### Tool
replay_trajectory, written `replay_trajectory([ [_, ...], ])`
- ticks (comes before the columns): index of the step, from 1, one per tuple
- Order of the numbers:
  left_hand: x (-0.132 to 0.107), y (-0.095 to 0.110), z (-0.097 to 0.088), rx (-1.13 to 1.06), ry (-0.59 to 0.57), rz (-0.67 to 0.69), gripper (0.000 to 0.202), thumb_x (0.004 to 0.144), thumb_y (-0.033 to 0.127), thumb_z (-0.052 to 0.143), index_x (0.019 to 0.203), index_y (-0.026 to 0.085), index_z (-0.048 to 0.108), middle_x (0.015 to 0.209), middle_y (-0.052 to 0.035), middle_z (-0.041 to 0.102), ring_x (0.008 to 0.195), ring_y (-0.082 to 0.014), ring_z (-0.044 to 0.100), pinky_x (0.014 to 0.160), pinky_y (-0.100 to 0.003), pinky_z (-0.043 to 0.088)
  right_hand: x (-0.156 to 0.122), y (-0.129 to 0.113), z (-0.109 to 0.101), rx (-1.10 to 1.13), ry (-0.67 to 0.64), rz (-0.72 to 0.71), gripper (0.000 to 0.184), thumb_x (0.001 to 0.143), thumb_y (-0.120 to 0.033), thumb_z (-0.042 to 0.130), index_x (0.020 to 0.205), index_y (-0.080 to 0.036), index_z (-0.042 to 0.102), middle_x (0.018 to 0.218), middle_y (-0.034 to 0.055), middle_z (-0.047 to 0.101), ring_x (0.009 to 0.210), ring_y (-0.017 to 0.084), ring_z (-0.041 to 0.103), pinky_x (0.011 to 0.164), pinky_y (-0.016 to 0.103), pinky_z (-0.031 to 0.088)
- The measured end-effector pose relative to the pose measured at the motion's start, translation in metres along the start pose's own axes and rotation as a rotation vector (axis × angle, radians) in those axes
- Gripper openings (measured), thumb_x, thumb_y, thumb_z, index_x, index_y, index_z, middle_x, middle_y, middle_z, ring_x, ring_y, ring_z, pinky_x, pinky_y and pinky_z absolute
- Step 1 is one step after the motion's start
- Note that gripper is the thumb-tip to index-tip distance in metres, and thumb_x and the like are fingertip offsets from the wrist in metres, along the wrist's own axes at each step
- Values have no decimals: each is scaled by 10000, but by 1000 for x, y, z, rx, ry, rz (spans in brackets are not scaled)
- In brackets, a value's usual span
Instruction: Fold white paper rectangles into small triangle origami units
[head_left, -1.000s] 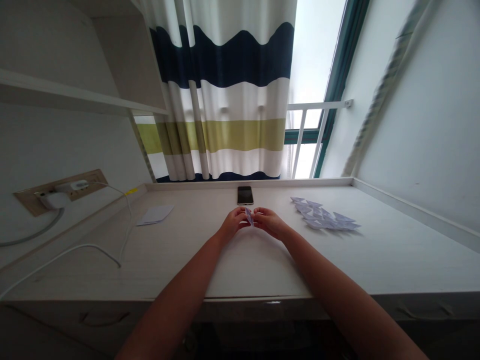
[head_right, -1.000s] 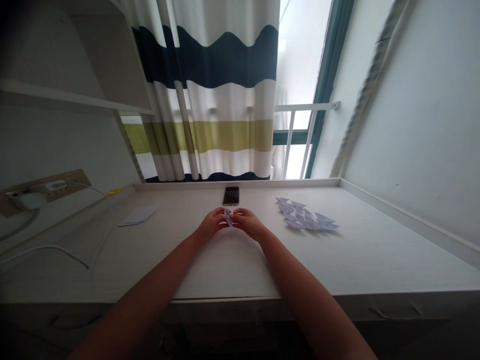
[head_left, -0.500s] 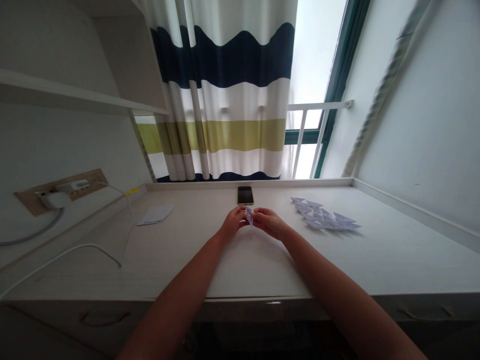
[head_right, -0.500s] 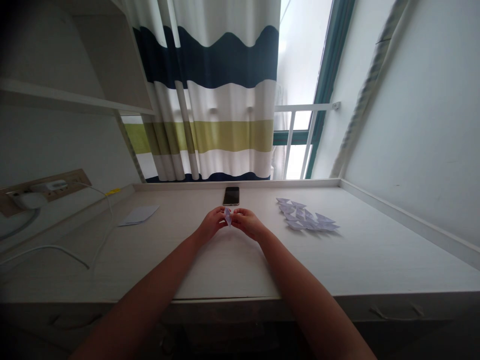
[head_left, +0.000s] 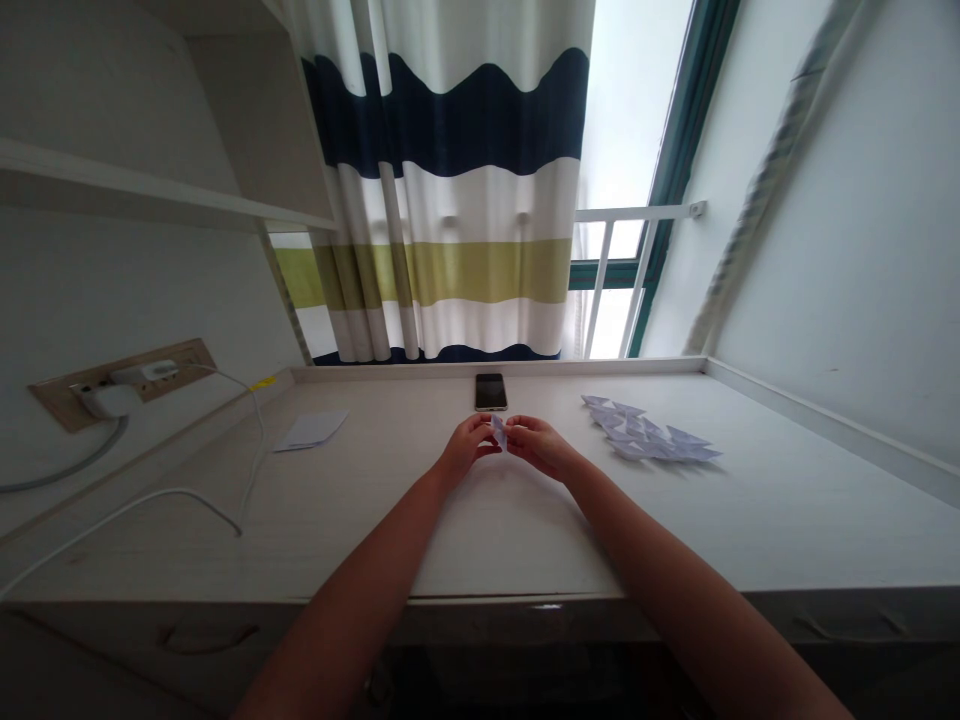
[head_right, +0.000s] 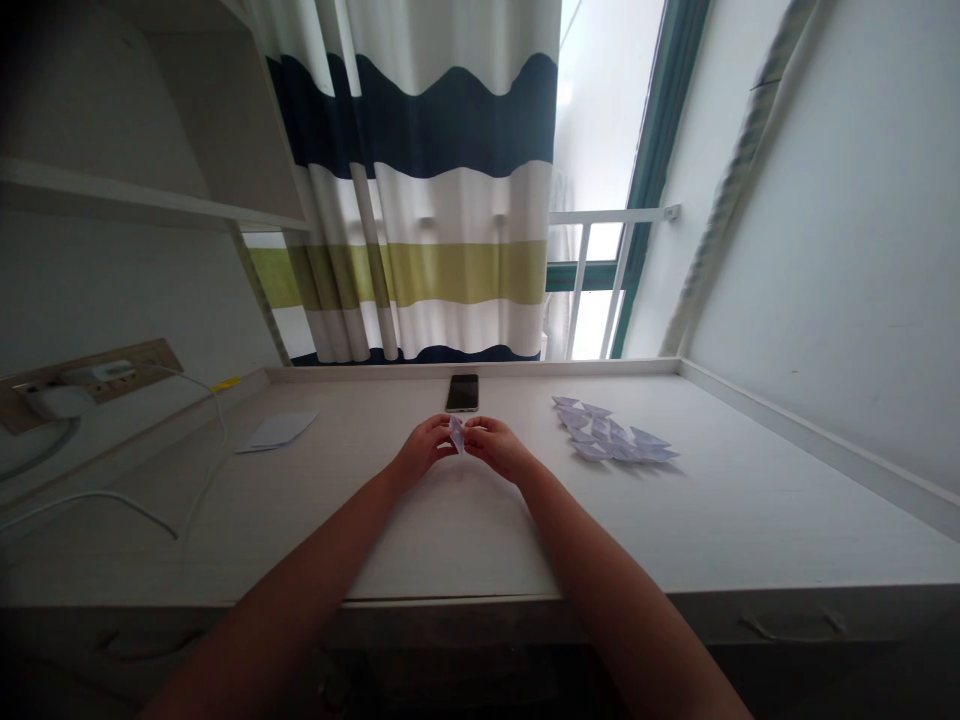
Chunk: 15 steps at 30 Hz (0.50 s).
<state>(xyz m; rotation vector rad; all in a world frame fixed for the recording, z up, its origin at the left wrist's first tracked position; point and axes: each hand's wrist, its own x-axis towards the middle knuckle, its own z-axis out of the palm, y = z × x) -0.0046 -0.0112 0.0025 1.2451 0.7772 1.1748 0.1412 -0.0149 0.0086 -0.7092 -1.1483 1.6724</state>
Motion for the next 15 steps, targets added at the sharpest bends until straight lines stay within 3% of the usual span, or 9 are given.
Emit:
replay_trajectory([
  [8,0,1,1,-22,-6,-12,171,655,187,516,812,141,566,697,-25,559,636,-110,522,652,-300,481,1,0,0,38,-7,9,201,541,-215,741,643,-146,582,656,0,585,664,103,535,720,273,399],
  [15,-1,3,3,-44,-1,-18,194,675,187,524,862,145,556,737,-31,584,664,-117,554,679,-313,480,2,0,0,19,4,-61,213,572,-281,717,684,-146,595,662,-3,592,663,101,540,690,260,404],
])
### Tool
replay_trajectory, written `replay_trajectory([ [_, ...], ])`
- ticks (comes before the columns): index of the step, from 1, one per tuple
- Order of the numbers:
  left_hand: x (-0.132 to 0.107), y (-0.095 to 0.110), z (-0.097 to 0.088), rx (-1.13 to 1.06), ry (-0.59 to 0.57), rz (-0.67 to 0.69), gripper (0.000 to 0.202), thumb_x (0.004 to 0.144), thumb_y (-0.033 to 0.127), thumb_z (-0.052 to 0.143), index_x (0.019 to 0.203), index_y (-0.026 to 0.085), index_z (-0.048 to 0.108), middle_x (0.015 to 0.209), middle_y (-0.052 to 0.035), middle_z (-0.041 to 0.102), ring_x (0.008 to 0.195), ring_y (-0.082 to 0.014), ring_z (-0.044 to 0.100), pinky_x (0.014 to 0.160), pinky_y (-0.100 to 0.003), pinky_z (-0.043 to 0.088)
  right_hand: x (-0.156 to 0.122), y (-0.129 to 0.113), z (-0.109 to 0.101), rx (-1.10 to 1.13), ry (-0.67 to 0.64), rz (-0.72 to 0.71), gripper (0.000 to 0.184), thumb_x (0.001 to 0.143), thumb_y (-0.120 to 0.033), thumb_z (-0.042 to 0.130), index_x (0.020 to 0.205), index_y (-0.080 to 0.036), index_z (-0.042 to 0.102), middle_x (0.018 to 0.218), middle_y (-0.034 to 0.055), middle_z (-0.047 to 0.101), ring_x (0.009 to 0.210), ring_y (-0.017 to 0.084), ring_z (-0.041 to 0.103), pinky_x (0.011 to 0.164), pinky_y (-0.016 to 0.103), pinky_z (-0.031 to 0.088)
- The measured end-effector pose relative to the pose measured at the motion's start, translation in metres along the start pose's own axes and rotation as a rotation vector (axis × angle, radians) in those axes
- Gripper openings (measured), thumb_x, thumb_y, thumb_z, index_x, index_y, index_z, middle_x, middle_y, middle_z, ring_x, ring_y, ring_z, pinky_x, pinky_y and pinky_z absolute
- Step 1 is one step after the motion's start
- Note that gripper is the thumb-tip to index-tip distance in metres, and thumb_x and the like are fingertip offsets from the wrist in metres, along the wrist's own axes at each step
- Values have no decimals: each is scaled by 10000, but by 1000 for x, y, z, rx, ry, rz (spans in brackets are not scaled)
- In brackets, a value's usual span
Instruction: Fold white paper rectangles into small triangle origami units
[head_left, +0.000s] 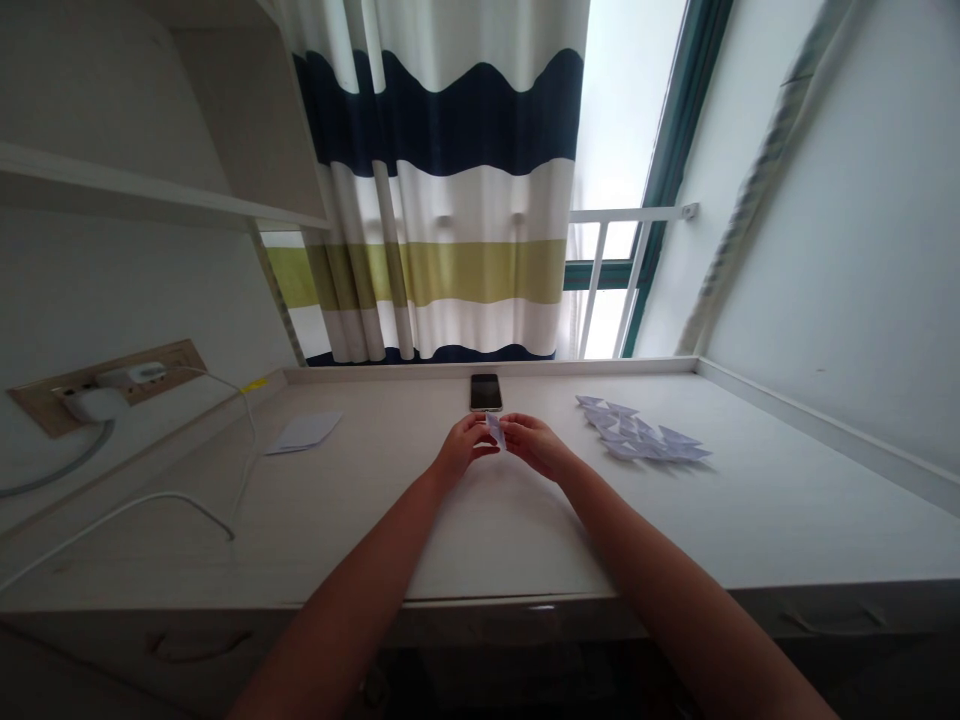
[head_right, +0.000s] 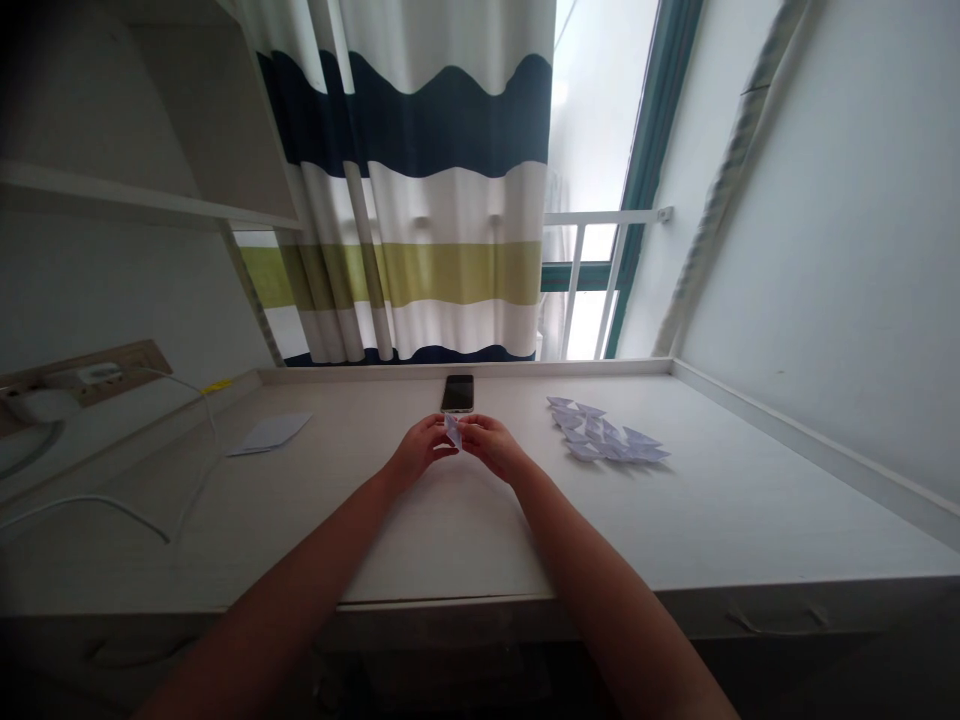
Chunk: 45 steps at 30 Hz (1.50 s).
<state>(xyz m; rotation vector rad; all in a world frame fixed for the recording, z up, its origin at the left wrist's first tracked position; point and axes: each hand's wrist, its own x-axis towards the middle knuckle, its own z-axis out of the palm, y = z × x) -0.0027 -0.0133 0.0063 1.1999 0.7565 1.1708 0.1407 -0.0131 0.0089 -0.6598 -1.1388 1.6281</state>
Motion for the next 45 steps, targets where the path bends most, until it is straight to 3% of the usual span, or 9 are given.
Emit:
replay_trajectory([
  [5,5,9,5,-6,40,-16,171,693,188,529,856,140,548,759,-44,607,690,-133,586,712,-331,480,-3,-12,3,-84,62,1,225,607,-310,689,739,-155,591,691,0,607,657,100,565,680,259,435],
  [11,21,24,12,23,46,-37,162,693,228,575,825,136,549,811,-57,623,706,-136,602,717,-324,488,2,-35,2,-249,224,-27,153,597,-141,684,718,-145,590,614,4,620,590,99,581,694,278,478],
  [15,40,29,24,90,103,-38,181,723,293,558,791,125,547,752,-62,626,654,-138,611,700,-329,495,9,-52,-10,-342,297,-70,68,640,-106,637,706,-120,627,651,29,639,610,104,595,732,282,492],
  [20,72,20,58,166,76,-39,154,728,277,546,764,127,555,733,-56,616,636,-127,601,652,-300,501,5,-75,-48,-372,401,-99,81,663,-100,600,728,-109,647,686,48,656,642,115,609,741,277,496],
  [25,116,-3,113,351,-25,17,170,687,293,561,710,127,587,662,-34,572,559,-98,524,535,-237,463,-17,-103,-105,-476,575,-126,93,657,-125,585,722,-116,651,647,41,648,583,107,587,636,252,491],
  [30,151,-30,178,696,-155,157,175,685,289,542,698,133,619,640,-35,598,598,-123,532,568,-241,422,-49,-123,-165,-743,751,-131,124,651,-158,562,733,-121,647,673,51,648,598,122,574,553,229,446],
  [34,168,-49,216,937,-248,226,196,705,300,519,745,149,637,725,-52,635,660,-146,549,607,-253,413,-65,-124,-206,-1008,884,-117,142,662,-191,552,745,-131,651,734,60,659,665,138,579,615,240,438],
  [38,180,-65,235,1137,-301,282,211,720,296,493,772,172,656,770,-55,639,731,-169,547,684,-275,411,-70,-118,-231,-1150,911,-60,149,681,-192,533,756,-148,653,757,52,666,698,139,588,658,237,430],
  [45,188,-84,240,1383,-273,342,235,714,344,497,780,208,677,925,-101,599,935,-281,470,774,-372,386,-68,-106,-243,-1163,927,56,134,676,-201,537,736,-167,653,765,54,669,708,151,595,656,242,432],
])
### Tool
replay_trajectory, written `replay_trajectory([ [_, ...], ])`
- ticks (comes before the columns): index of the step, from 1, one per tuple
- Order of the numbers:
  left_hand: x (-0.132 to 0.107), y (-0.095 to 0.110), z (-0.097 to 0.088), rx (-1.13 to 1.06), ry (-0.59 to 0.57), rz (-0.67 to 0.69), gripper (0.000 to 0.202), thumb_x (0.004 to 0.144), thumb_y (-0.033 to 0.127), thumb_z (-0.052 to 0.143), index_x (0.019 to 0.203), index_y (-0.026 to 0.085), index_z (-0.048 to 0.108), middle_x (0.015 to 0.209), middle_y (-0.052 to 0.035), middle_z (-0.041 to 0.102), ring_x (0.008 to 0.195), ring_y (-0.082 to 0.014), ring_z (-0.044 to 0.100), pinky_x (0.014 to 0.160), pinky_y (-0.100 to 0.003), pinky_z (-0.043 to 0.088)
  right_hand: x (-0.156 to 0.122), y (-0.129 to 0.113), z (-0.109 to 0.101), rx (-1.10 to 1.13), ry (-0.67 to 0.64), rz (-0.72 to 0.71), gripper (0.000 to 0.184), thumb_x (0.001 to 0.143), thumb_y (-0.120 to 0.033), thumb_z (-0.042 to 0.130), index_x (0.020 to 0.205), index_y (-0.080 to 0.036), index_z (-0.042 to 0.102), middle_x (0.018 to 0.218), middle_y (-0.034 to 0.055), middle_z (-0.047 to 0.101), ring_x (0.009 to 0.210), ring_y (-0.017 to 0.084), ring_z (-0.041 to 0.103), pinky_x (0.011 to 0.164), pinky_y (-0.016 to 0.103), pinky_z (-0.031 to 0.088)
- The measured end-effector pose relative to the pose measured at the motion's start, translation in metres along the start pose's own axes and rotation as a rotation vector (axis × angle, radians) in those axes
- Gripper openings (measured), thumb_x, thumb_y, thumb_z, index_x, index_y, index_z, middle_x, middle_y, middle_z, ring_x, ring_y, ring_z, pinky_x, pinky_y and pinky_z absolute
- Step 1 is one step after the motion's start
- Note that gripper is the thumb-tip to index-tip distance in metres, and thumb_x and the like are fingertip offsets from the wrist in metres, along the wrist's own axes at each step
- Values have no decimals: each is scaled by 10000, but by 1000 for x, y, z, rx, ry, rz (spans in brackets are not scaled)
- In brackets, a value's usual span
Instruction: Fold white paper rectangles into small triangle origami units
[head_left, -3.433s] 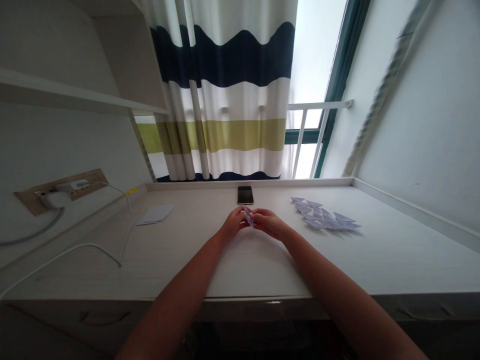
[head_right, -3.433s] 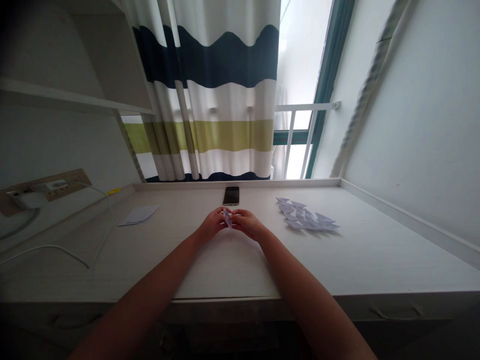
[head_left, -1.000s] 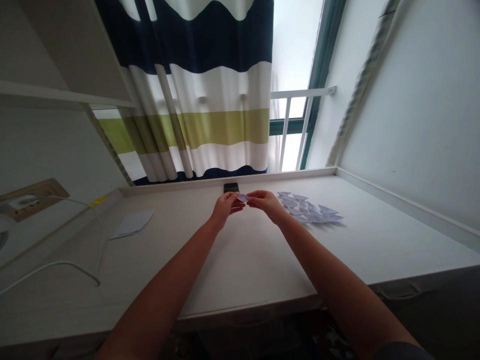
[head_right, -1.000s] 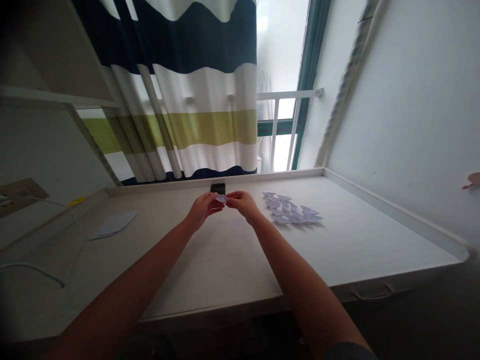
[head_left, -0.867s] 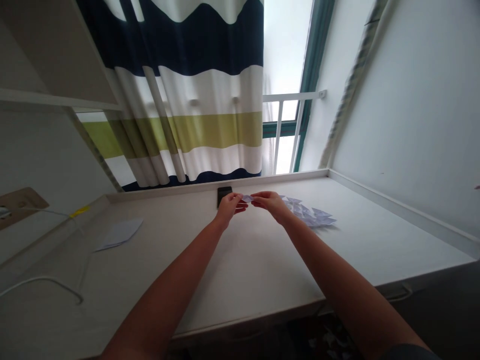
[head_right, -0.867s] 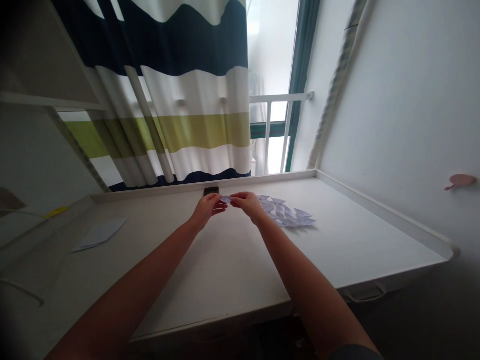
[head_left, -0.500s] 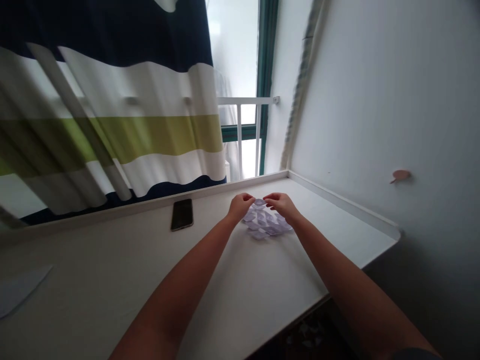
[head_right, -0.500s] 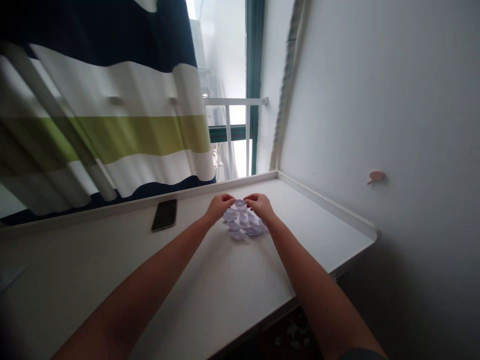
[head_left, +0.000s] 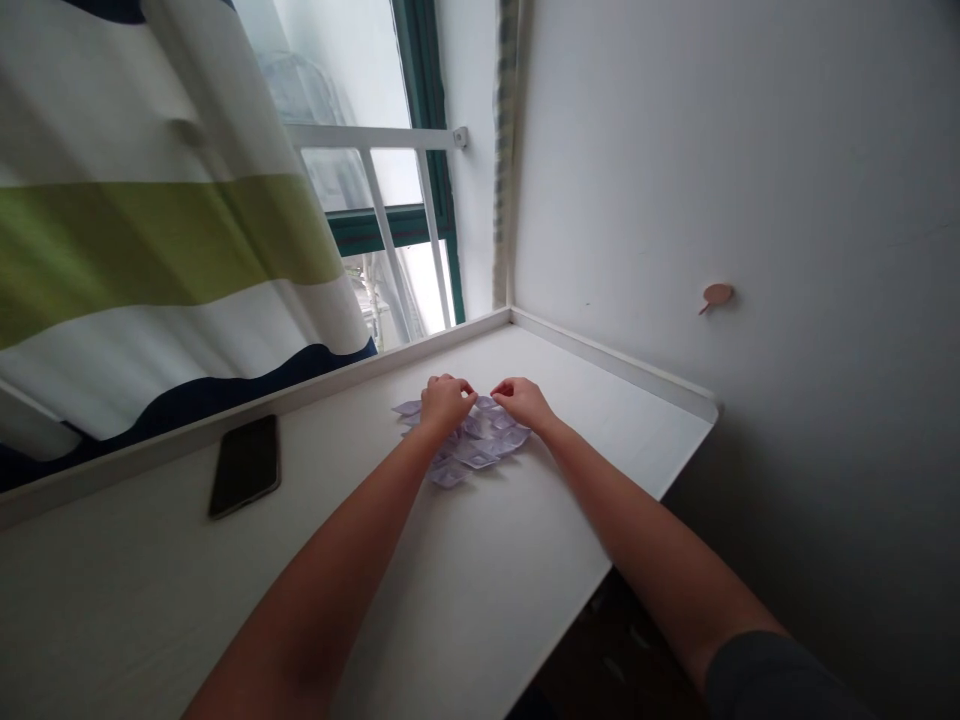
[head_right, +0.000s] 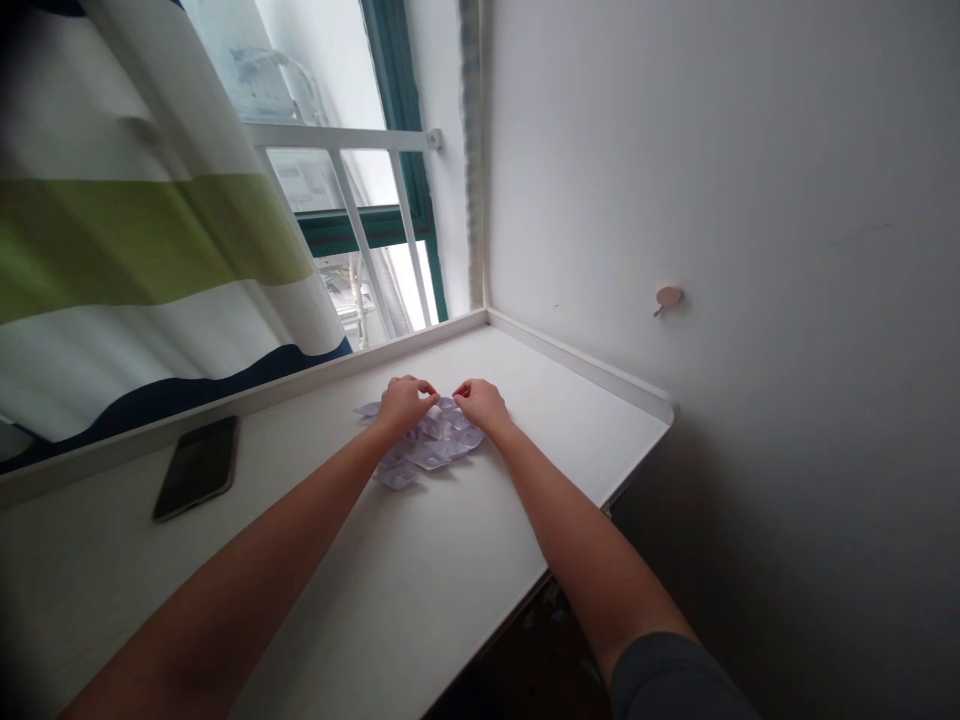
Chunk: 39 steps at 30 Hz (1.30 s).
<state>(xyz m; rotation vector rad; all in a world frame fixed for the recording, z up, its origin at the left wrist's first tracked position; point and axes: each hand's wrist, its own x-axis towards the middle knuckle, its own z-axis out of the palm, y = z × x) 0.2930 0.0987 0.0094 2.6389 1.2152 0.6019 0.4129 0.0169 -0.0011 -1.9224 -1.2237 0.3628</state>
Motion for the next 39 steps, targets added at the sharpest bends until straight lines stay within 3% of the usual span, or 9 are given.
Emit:
replay_trajectory([
  [8,-7,-7,-11,-85,53,-1,243,746,319,462,823,210,665,952,-87,593,939,-260,473,807,-368,373,-2,-5,-3,12,85,-44,154,690,-199,510,755,-179,648,782,45,661,712,148,584,680,253,434],
  [11,-17,-12,-26,-155,104,15,231,750,303,462,806,197,660,919,-77,601,924,-235,488,842,-356,360,-7,-27,-5,36,111,-128,162,698,-187,495,766,-176,642,790,42,656,688,139,572,667,255,435],
  [14,-33,-25,-49,-199,149,1,217,745,285,470,791,188,658,880,-71,607,903,-221,503,852,-348,358,-13,-60,8,130,55,-237,153,696,-180,498,758,-170,638,773,36,652,678,132,572,664,254,439],
  [17,-57,-51,-76,-210,211,-32,211,742,269,477,795,172,655,847,-71,612,868,-212,517,829,-335,375,-22,-98,40,239,-58,-305,137,688,-188,512,742,-167,636,730,32,644,653,131,572,643,258,443],
  [21,-107,-106,-115,-213,313,-166,178,724,224,494,789,172,651,832,-61,620,823,-192,537,781,-303,399,-42,-151,103,375,-214,-375,118,674,-208,532,725,-179,634,708,22,636,630,131,564,614,262,444],
  [26,-192,-186,-155,-174,425,-351,170,703,183,491,763,172,650,785,-55,624,768,-171,553,742,-274,412,-86,-216,192,446,-441,-453,161,646,-153,507,737,-175,637,698,23,638,627,132,560,632,273,447],
  [30,-263,-241,-181,-128,482,-526,170,710,179,480,759,182,643,803,-45,625,774,-163,551,746,-276,413,-133,-261,253,458,-606,-552,241,638,-78,454,770,-179,629,808,30,658,667,126,583,697,285,452],
  [35,-334,-292,-207,175,463,-769,192,707,167,493,855,169,616,908,-82,592,913,-190,510,846,-307,368,-178,-286,300,422,-734,-642,261,667,-69,441,805,-196,623,897,35,647,746,132,597,747,294,452],
  [39,-365,-321,-216,379,405,-958,281,681,251,552,926,121,594,973,-151,564,957,-245,493,817,-334,378,-188,-281,317,390,-750,-692,247,675,-77,446,819,-183,617,894,47,628,747,129,584,729,277,454],
])
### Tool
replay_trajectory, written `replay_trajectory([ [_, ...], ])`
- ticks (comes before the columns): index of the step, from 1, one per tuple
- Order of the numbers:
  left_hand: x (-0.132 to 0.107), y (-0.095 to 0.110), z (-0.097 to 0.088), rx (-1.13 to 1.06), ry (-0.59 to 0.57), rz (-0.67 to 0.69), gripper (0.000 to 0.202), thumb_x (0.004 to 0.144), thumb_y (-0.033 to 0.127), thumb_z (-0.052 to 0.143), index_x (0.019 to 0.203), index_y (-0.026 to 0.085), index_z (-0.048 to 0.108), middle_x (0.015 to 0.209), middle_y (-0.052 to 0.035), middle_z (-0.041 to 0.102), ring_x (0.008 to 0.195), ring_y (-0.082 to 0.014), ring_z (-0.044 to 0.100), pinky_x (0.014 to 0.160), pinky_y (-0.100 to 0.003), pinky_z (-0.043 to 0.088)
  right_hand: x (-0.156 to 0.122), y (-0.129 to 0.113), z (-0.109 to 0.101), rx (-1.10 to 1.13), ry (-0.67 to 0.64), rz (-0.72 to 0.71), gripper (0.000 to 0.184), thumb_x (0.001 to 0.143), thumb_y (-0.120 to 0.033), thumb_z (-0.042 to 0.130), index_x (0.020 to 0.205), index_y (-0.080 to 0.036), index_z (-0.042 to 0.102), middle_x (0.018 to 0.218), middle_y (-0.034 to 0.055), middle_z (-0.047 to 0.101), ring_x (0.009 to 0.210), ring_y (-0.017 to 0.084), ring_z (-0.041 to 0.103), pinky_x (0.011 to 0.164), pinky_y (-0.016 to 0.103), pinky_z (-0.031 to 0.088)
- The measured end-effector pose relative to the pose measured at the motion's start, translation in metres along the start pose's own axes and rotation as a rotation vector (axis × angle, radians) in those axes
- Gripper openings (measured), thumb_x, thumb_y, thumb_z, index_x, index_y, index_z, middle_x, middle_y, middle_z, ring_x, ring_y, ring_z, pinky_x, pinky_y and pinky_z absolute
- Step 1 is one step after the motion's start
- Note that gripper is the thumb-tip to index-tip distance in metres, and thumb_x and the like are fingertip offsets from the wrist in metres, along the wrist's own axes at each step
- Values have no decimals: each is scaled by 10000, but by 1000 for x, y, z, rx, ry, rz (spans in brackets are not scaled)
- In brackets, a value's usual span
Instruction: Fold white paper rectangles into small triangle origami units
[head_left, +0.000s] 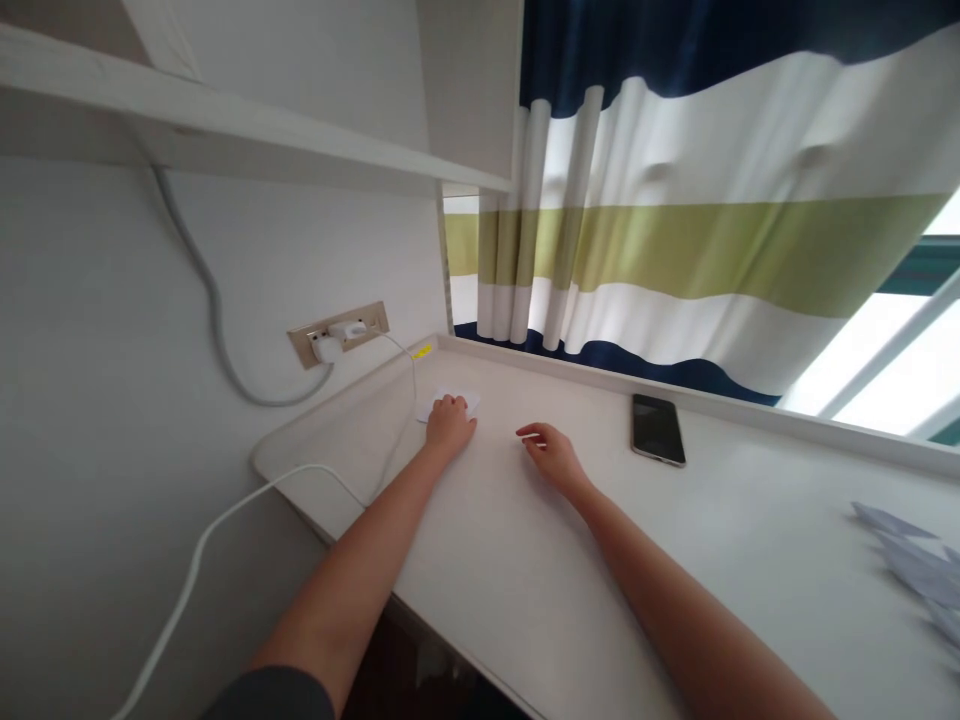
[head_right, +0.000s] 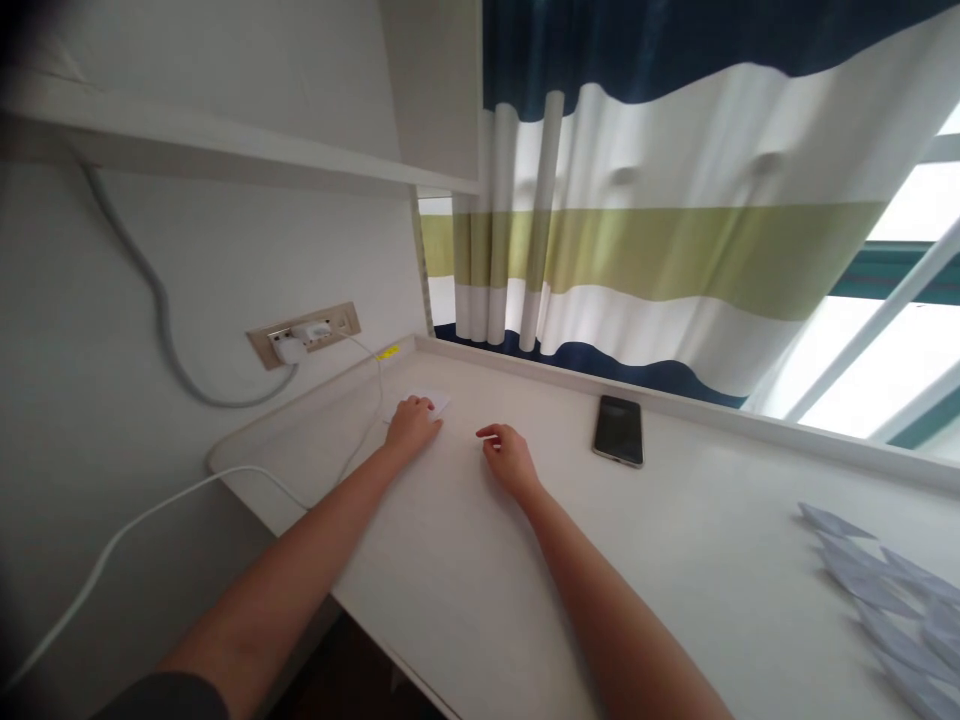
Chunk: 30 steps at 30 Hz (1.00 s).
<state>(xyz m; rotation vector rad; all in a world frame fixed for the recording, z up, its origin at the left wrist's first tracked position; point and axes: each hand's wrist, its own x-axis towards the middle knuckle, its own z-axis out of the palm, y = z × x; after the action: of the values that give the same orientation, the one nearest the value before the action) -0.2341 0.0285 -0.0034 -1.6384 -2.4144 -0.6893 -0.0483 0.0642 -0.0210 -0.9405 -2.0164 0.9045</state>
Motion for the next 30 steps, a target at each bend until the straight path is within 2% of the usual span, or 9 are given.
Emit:
replay_trajectory([
  [3,4,-13,3,-4,-22,-12,207,707,234,515,857,143,625,899,-135,598,892,-219,532,801,-308,384,-2,7,2,-52,6,1,231,677,-92,459,814,-184,620,816,36,626,722,131,572,726,277,443],
  [9,8,-18,-1,-93,-8,-87,223,751,253,459,758,163,663,807,-119,651,754,-192,582,697,-280,405,-4,10,1,-30,5,18,236,671,-90,458,811,-188,620,811,31,626,726,128,564,727,272,433],
  [18,9,-21,1,-163,45,-179,182,724,251,486,713,165,646,781,-108,652,729,-188,584,672,-280,401,-3,11,2,-54,-1,4,252,663,-81,447,816,-176,623,821,44,624,720,129,559,723,267,432],
  [20,8,-20,-2,-182,103,-170,178,729,228,464,722,158,627,776,-104,640,732,-183,575,688,-284,405,-4,11,2,-52,-3,12,247,667,-82,449,818,-177,620,816,42,623,721,129,561,729,268,433],
  [23,7,-16,-12,-251,291,-100,179,747,223,428,761,153,593,803,-95,613,780,-175,556,744,-287,407,-5,5,1,-27,13,20,210,686,-105,460,811,-181,610,815,39,623,713,127,565,731,278,438],
  [25,6,-7,-20,-384,398,-39,174,757,252,427,781,164,576,829,-77,598,818,-165,542,783,-281,406,-4,-2,0,44,37,41,162,708,-149,476,811,-181,598,848,42,625,710,122,573,717,276,447],
  [26,6,0,-23,-488,411,-22,166,752,274,441,776,171,570,823,-64,593,810,-158,541,781,-273,413,-3,-6,-1,103,55,68,142,721,-182,485,816,-178,589,869,47,624,713,120,578,704,273,453],
  [28,4,18,-27,-766,324,-21,166,726,320,486,760,175,559,796,-39,586,759,-143,545,720,-255,442,1,-16,-7,245,106,117,176,724,-254,520,872,-170,567,874,56,622,728,123,585,685,267,464],
  [30,1,43,-26,-1079,143,-72,221,684,371,531,780,172,550,779,-23,575,684,-130,541,617,-247,465,6,-26,-18,415,177,186,269,712,-300,549,943,-162,535,847,58,619,735,127,590,655,260,473],
])
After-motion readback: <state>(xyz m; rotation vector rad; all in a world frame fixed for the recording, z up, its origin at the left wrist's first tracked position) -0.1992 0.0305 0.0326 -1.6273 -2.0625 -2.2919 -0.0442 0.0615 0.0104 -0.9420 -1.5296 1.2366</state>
